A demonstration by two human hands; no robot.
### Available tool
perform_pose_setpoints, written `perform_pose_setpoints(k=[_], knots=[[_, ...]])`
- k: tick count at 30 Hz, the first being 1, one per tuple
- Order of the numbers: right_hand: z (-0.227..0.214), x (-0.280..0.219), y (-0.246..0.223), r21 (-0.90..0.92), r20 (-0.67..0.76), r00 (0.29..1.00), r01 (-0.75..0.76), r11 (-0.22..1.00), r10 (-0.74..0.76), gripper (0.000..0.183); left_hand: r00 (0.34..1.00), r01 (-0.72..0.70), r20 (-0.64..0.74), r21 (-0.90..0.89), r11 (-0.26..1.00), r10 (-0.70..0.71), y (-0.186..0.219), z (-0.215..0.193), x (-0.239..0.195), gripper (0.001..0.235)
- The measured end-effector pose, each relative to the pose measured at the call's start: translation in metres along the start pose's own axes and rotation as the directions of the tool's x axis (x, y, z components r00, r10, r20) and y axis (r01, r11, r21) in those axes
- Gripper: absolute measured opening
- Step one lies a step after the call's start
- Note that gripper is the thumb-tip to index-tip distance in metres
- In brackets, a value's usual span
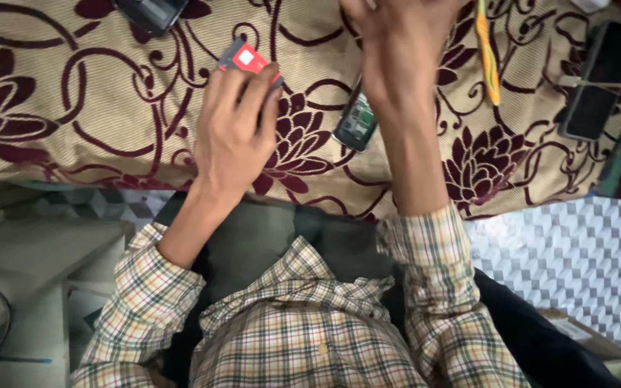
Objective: The person removes the back cover of a mobile phone, then uses a screwdriver to unscrew and remove the battery. They continue to unscrew internal components and manipulate the phone's interior.
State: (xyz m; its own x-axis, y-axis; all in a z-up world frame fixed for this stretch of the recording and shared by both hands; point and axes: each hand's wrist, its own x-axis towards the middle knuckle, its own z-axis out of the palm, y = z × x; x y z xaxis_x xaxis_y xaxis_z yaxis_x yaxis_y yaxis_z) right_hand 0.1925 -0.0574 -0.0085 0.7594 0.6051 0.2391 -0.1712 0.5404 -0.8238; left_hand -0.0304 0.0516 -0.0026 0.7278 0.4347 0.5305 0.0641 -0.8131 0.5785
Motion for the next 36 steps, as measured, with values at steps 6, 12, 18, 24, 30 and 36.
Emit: perform_pose_setpoints(k=[6,12,18,24,30,36], knots=[[0.009,-0.064,-0.088,-0.123,-0.29,0.951,0.07,0.99,-0.104,0.068,0.99,-0.125,0.074,0.012,0.992,0.124,0.032,0.011,-0.008,0.06],[-0.032,-0.1,-0.101,-0.089,-0.428,0.889,0.139,0.986,-0.163,0.067,0.964,-0.028,0.261,-0.083,0.996,0.049,0.065,0.061,-0.013,0.095],[-0.057,-0.132,-0.086,-0.194,-0.499,0.842,0.121,0.973,-0.205,0.064,0.863,-0.015,0.486,-0.252,0.968,0.14,0.031,0.033,0.0,0.069],[-0.058,-0.152,-0.082,-0.215,-0.446,0.881,0.064,0.975,-0.157,0.058,0.859,-0.016,0.489,-0.272,0.962,0.153,0.044,0.032,0.003,0.064],[-0.063,-0.162,-0.081,-0.161,-0.444,0.89,0.034,0.986,-0.103,0.058,0.892,-0.036,0.437,-0.19,0.981,0.117,0.043,0.039,0.002,0.051],[-0.066,-0.165,-0.072,-0.167,-0.388,0.918,0.016,0.986,-0.08,0.058,0.892,-0.072,0.429,-0.18,0.981,0.144,0.038,0.04,-0.001,0.052]])
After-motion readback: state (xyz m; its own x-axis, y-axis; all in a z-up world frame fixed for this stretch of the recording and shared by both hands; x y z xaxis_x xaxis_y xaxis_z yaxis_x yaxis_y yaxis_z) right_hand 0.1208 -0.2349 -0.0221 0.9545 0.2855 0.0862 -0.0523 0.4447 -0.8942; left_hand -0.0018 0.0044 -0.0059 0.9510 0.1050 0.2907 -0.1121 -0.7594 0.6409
